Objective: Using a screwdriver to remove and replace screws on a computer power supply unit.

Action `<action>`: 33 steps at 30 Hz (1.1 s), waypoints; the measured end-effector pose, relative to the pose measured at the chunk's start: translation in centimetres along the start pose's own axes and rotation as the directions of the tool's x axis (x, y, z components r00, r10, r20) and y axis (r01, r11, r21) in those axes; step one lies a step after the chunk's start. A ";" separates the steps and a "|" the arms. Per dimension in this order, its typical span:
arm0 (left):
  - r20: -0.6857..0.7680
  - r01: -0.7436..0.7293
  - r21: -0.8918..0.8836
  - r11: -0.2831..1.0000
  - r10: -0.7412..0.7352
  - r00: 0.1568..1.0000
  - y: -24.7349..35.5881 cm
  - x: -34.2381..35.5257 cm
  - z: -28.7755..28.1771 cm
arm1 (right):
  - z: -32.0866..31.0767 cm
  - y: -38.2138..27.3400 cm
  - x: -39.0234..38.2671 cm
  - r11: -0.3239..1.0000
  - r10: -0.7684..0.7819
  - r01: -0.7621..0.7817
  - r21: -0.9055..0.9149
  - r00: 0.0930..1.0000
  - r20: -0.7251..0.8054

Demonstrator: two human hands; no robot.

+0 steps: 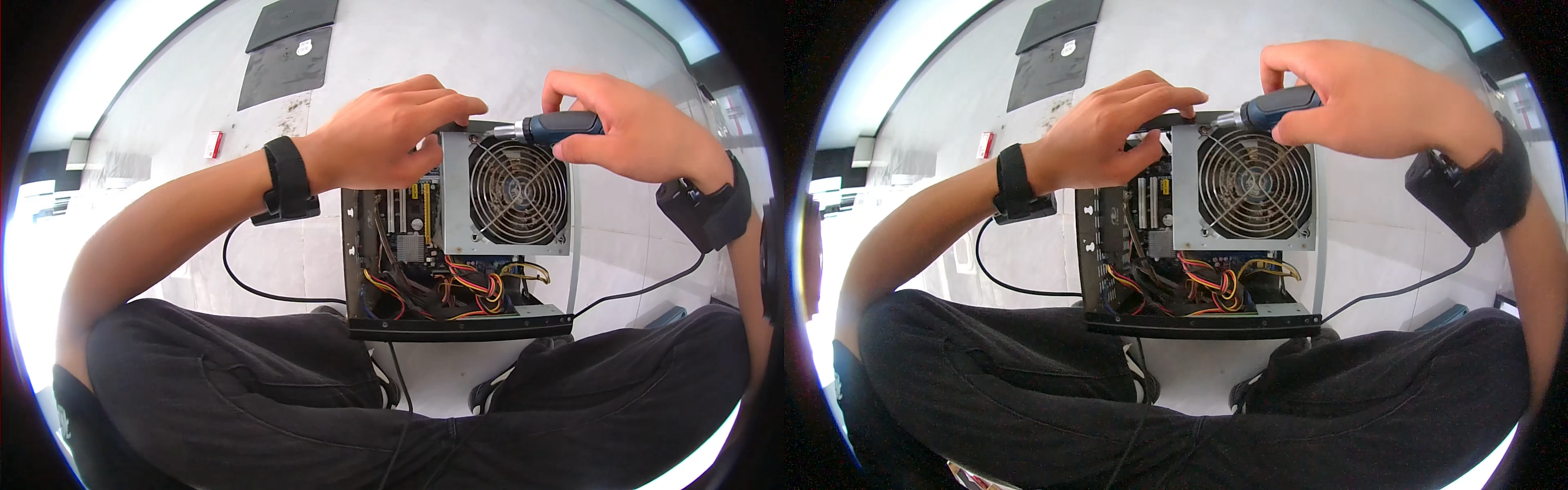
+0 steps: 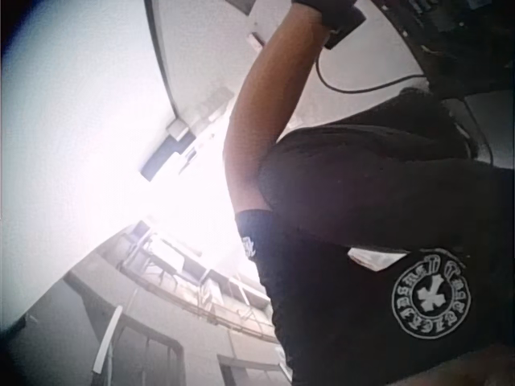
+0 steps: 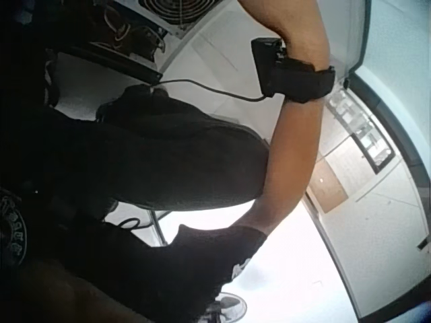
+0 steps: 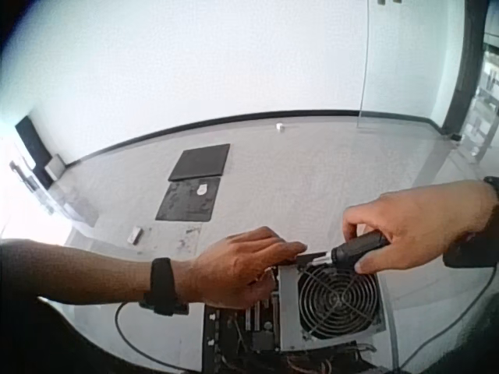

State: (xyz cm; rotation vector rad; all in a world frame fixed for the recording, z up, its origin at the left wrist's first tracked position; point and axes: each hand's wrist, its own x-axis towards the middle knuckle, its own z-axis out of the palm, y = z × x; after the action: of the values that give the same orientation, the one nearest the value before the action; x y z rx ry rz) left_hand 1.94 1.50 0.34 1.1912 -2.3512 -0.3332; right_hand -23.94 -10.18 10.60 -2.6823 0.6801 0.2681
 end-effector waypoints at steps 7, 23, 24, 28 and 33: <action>-0.014 -0.037 0.061 0.997 0.038 0.999 -0.6 -0.1 0.4 | -0.4 -0.2 1.1 0.988 0.091 -0.113 0.100 0.975 0.203; -0.008 0.006 0.029 1.000 -0.005 1.000 -0.8 0.6 0.4 | -0.8 -1.2 2.3 0.997 0.035 -0.044 0.060 0.988 0.151; -0.013 0.012 0.005 1.000 -0.012 1.000 -0.7 0.8 0.3 | -0.9 -1.5 2.3 1.000 0.013 -0.016 0.025 0.993 0.119; -0.011 0.098 -0.104 0.990 -0.100 0.995 -0.5 1.6 0.3 | -1.2 -2.1 2.5 0.999 0.037 -0.038 0.010 0.994 0.103; 0.001 0.139 -0.165 0.976 -0.141 0.990 -0.7 1.7 0.2 | -1.5 -2.5 2.5 0.996 0.074 -0.078 0.030 0.990 0.121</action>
State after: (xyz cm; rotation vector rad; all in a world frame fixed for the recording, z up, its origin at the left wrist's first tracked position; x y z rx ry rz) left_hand 1.47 -0.34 0.42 1.2772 -2.1874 -0.5561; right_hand -20.40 -9.75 12.07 -2.5867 0.7440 0.4291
